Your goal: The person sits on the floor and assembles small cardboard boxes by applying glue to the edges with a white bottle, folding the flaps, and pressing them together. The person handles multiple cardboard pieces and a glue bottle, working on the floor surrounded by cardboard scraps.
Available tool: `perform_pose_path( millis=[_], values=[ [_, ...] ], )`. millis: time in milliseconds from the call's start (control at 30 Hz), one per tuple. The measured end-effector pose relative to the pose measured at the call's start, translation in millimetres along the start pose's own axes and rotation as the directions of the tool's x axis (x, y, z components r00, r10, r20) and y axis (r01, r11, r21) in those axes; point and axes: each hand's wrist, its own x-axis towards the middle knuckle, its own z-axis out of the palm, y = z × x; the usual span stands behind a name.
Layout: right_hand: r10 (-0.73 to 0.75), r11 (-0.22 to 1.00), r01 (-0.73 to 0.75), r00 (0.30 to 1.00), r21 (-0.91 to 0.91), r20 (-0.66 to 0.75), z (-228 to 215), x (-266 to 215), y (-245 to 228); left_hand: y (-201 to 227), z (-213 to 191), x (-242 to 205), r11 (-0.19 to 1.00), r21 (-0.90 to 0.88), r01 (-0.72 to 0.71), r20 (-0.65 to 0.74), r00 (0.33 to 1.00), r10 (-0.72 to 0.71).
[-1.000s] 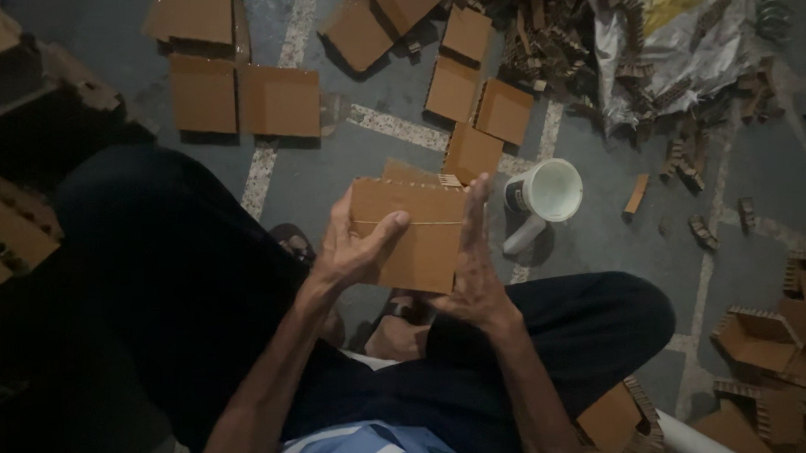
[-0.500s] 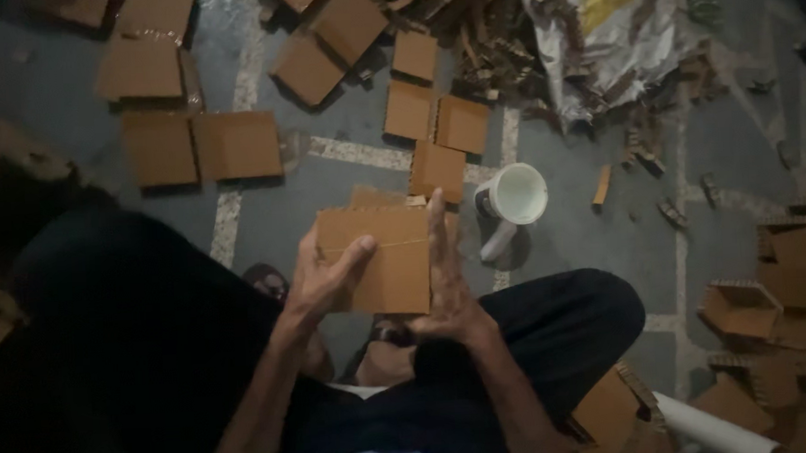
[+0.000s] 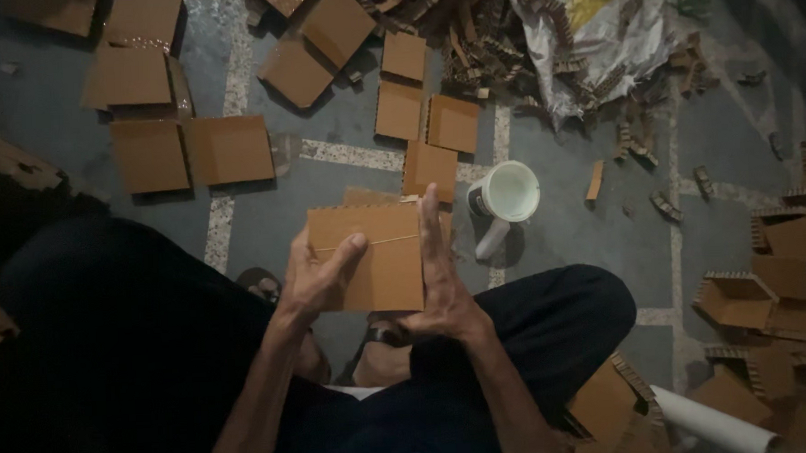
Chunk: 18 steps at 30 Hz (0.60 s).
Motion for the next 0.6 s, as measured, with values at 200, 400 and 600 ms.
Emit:
perform_pose_path(
  millis=[200, 400, 600],
  values=[
    [0.006, 0.982, -0.009, 1.0, -0.19, -0.013, -0.5, 3.9, -0.9, -1.4, 0.1, -1.9, 0.998, -0.01, -0.058, -0.004, 0.998, 0.058],
    [0.0, 0.996, -0.004, 0.999, -0.092, -0.04, 5.4, -2.4, -0.5, -4.4, -2.5, -5.8, 0.998, -0.055, -0.02, -0.002, 1.0, 0.019],
    [0.035, 0.994, -0.042, 0.997, -0.104, -0.074, 1.2, -2.0, -1.0, 3.9, 3.1, -3.9, 0.995, -0.078, -0.065, -0.056, 0.997, 0.061]
  ],
)
